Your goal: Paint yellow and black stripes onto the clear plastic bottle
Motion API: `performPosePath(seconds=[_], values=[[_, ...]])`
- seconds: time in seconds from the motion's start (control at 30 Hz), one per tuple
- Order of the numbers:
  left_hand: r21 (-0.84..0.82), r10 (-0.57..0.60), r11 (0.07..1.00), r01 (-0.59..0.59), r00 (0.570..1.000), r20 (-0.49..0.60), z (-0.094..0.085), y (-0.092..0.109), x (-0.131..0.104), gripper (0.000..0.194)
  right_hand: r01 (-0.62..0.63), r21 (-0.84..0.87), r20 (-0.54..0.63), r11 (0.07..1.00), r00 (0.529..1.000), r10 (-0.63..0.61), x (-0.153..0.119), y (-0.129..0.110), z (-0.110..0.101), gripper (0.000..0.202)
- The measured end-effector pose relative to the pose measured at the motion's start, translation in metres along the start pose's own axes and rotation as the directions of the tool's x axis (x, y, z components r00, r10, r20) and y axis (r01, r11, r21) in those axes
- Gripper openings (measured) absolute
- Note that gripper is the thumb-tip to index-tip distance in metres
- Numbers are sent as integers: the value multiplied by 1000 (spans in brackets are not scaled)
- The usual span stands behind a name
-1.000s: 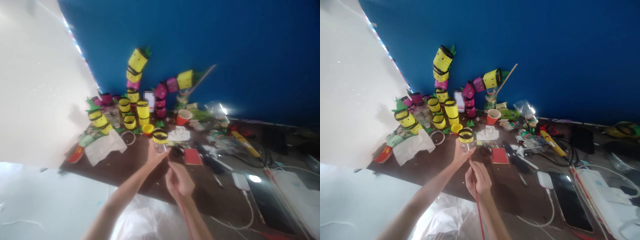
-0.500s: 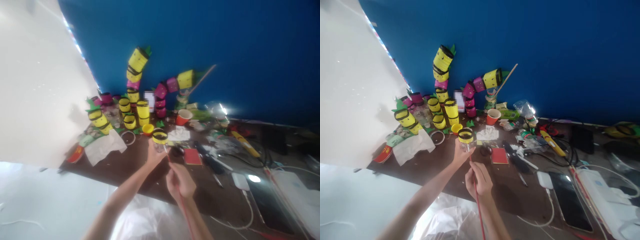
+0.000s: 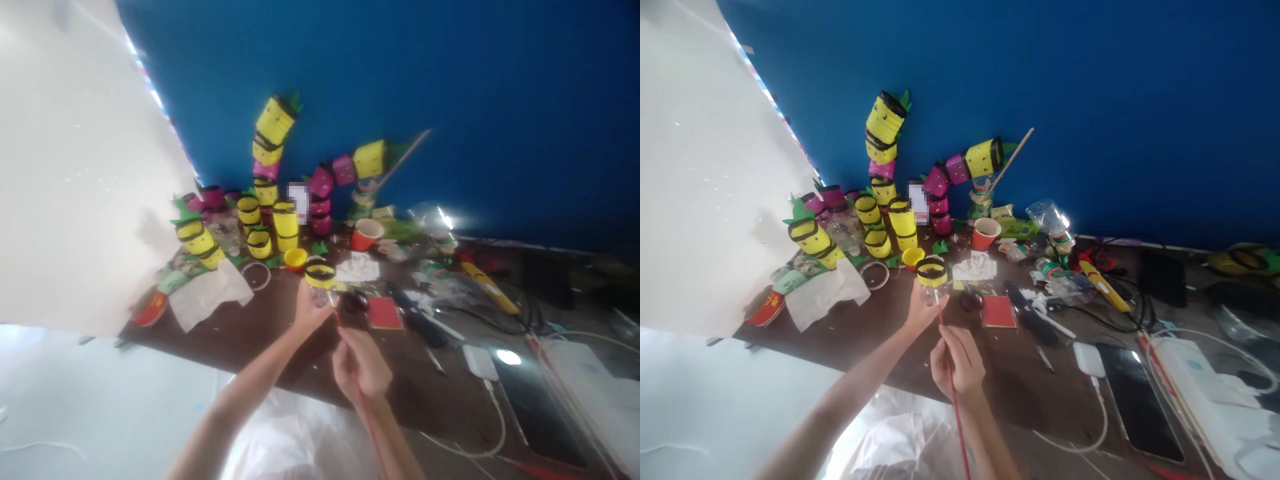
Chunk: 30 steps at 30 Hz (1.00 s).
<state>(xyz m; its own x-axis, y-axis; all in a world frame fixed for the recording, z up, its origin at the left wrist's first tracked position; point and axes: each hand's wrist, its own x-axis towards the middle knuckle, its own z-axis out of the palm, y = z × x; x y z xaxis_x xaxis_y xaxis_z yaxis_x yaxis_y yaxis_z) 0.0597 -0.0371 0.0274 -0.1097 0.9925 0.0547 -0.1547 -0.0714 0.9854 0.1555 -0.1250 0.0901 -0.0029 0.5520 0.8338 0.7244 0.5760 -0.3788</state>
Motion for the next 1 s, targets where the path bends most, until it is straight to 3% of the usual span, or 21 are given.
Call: performPosePath(seconds=[0.3, 1.0], values=[[-35, -42, 998, 42, 999, 7, 2, 8, -2, 52, -30, -8, 12, 1000, 999, 30, -3, 2, 5, 26], [-30, -37, 999, 37, 999, 0, 2, 5, 0, 54, -35, 1, 19, 999, 999, 35, -1, 1, 3, 25]])
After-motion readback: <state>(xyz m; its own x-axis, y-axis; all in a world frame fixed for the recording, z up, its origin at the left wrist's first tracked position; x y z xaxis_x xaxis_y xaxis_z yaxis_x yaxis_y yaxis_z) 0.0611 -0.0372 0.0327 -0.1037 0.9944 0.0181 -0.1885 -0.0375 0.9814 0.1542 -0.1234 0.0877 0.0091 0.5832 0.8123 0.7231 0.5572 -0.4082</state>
